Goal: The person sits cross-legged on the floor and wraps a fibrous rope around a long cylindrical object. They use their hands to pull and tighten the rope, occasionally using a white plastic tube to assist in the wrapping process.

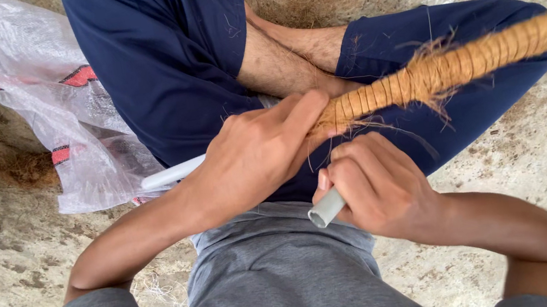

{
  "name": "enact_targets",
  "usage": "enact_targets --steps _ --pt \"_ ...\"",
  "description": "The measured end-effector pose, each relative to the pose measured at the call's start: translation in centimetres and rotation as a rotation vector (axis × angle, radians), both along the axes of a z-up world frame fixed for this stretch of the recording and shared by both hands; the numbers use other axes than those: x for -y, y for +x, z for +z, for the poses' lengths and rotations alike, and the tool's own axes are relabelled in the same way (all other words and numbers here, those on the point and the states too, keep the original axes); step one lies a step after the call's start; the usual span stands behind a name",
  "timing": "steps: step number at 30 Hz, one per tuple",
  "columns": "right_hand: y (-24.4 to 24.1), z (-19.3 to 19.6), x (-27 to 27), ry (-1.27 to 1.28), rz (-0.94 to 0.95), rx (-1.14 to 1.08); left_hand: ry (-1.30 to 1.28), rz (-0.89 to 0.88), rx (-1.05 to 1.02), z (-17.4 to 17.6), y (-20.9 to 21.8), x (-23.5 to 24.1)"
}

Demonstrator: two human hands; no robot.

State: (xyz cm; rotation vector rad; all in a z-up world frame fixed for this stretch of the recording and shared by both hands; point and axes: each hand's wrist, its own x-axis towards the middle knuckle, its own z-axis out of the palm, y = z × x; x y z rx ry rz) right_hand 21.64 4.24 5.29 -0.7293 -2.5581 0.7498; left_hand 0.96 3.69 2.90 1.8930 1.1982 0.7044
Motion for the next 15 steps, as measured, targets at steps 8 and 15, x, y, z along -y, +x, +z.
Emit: enact_targets --steps 8,15 --pt "1.2 -3.1 1.9 -0.136 -0.241 -0.206 -0.295 -0.070 0.321 -0.3 -0.4 -0.7" --pt "1.0 -6.2 3.3 -0.191 -0.438 -0.512 -0.460 -0.137 0.556 -1.3 -0.5 -0.3"
